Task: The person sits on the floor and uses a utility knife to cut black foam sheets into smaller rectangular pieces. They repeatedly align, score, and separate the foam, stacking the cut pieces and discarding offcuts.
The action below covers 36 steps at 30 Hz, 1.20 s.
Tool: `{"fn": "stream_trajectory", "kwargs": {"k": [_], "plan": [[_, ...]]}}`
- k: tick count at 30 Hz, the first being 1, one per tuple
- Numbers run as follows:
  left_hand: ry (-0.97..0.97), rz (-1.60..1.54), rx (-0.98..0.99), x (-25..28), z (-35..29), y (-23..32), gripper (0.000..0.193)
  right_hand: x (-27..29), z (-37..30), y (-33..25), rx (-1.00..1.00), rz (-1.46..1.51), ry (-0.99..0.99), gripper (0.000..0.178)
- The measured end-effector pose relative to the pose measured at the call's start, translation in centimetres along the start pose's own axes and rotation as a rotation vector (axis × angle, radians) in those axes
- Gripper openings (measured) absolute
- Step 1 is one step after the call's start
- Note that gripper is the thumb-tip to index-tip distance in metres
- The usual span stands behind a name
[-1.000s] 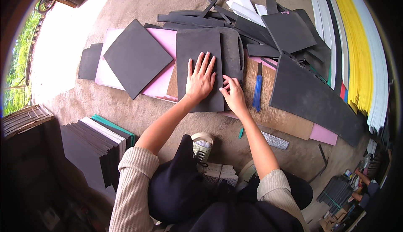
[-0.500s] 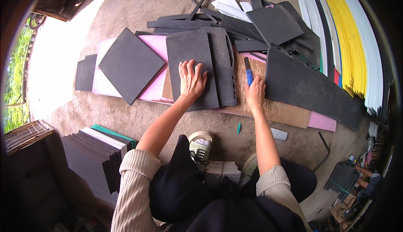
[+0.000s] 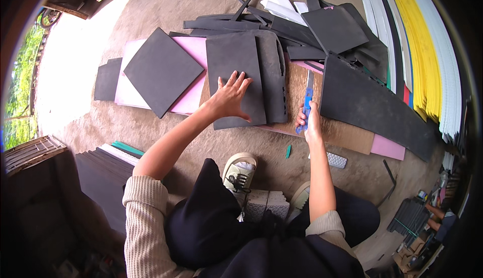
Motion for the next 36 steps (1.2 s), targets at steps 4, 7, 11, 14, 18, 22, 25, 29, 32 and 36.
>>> {"fn": "stream_trajectory", "kwargs": {"k": [4, 7, 11, 14, 18, 22, 25, 29, 32, 36], "plan": [[0.069, 0.248, -0.057, -0.8, -0.6, 1.9, 0.114, 0.8, 0.4, 1.1, -0.032, -0.034, 0.058, 0.048], [0.060, 0.299, -0.017, -0.9, -0.7, 1.9, 0.113, 1.5, 0.2, 1.1, 0.012, -0.063, 0.093, 0.048], [0.181, 0.339, -0.039, -1.4, -1.5, 2.4, 0.113, 2.5, -0.1, 0.7, 0.066, -0.145, 0.121, 0.046], [0.231, 0.332, -0.034, -1.4, -2.2, 2.9, 0.120, 2.9, -0.1, 0.2, 0.101, -0.166, 0.125, 0.040], [0.102, 0.415, -0.033, -1.8, -2.4, 4.1, 0.124, 3.1, 0.1, 0.1, 0.131, -0.162, 0.127, 0.029], [0.094, 0.491, -0.025, -2.1, -2.4, 3.8, 0.123, 2.1, 0.1, 0.2, 0.166, -0.176, 0.141, 0.021], [0.088, 0.477, -0.026, -2.3, -2.3, 3.9, 0.122, 1.4, 0.5, -0.1, 0.229, -0.262, 0.123, 0.018], [0.154, 0.479, 0.014, -2.1, -1.9, 3.7, 0.122, -1.9, 1.7, -0.7, 0.253, -0.352, 0.067, 0.016], [0.189, 0.422, 0.011, -1.5, -1.7, 3.8, 0.115, -6.1, 3.6, -3.1, 0.312, -0.611, 0.032, 0.021], [0.131, 0.206, -0.014, -0.6, 0.0, 2.0, 0.102, -13.2, 7.5, -3.8, 0.373, -0.946, -0.142, 0.034]]}}
Point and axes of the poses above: each hand's wrist, its own z-axis towards the middle knuckle, its own x-axis out of the back of the hand, y = z × x, the point moved 10 cm from there along z, towards the middle knuckle, and after that the axes turned 15 degrees about z, right-handed, at the moved point
